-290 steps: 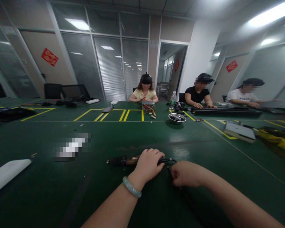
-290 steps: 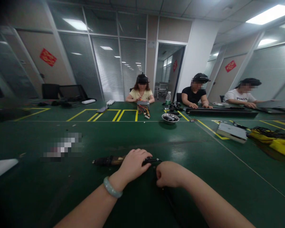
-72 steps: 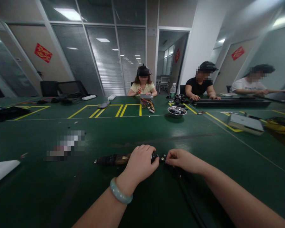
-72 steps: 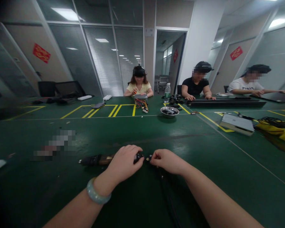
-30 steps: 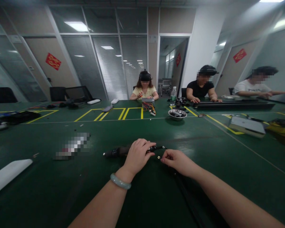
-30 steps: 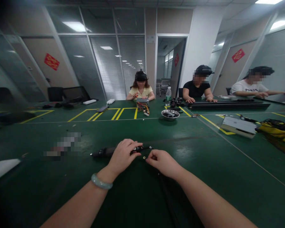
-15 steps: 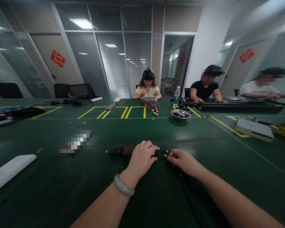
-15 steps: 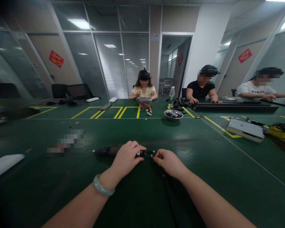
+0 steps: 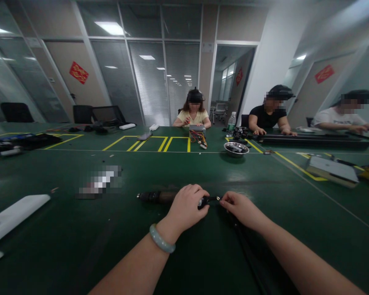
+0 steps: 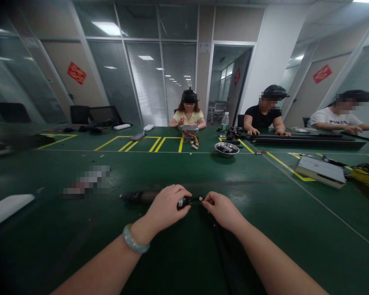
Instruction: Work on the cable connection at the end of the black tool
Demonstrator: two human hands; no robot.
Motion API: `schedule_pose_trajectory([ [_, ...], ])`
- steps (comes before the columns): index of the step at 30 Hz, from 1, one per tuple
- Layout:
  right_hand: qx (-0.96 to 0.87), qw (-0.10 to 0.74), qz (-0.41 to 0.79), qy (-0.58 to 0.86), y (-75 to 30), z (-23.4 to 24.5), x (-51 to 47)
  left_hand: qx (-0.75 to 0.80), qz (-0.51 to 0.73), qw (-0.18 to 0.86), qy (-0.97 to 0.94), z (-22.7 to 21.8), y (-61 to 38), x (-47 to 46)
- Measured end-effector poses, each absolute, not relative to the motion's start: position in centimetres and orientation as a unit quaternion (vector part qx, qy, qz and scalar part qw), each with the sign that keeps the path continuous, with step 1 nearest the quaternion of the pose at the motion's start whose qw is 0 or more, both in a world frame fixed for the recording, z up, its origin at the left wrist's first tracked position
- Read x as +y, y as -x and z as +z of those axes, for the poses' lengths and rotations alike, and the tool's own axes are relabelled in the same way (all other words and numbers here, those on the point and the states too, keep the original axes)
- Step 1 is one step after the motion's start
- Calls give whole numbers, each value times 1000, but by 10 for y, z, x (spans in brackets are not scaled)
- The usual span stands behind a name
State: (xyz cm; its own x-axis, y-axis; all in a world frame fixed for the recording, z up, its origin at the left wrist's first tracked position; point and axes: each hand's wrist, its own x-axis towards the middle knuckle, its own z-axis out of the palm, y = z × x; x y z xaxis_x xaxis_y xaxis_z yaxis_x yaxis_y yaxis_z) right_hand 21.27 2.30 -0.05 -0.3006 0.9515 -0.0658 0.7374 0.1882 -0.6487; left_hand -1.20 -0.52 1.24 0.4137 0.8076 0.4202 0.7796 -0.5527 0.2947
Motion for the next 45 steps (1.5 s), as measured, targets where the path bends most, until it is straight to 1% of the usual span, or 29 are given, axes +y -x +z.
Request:
schedule_pose_trajectory([
  [6, -752, 185, 288, 563, -211, 0, 22, 482, 245, 34, -841, 6, 10, -2],
  [25, -758, 194, 269, 562, -204, 1, 18, 531, 205, 58, -820, 12, 7, -10],
  [37, -766, 209, 283, 538, -198, 4, 12, 510, 241, 48, -824, 11, 9, -12],
  [45, -784, 216, 270, 515, -192, 2, 6, 508, 240, 52, -826, 11, 9, -11],
])
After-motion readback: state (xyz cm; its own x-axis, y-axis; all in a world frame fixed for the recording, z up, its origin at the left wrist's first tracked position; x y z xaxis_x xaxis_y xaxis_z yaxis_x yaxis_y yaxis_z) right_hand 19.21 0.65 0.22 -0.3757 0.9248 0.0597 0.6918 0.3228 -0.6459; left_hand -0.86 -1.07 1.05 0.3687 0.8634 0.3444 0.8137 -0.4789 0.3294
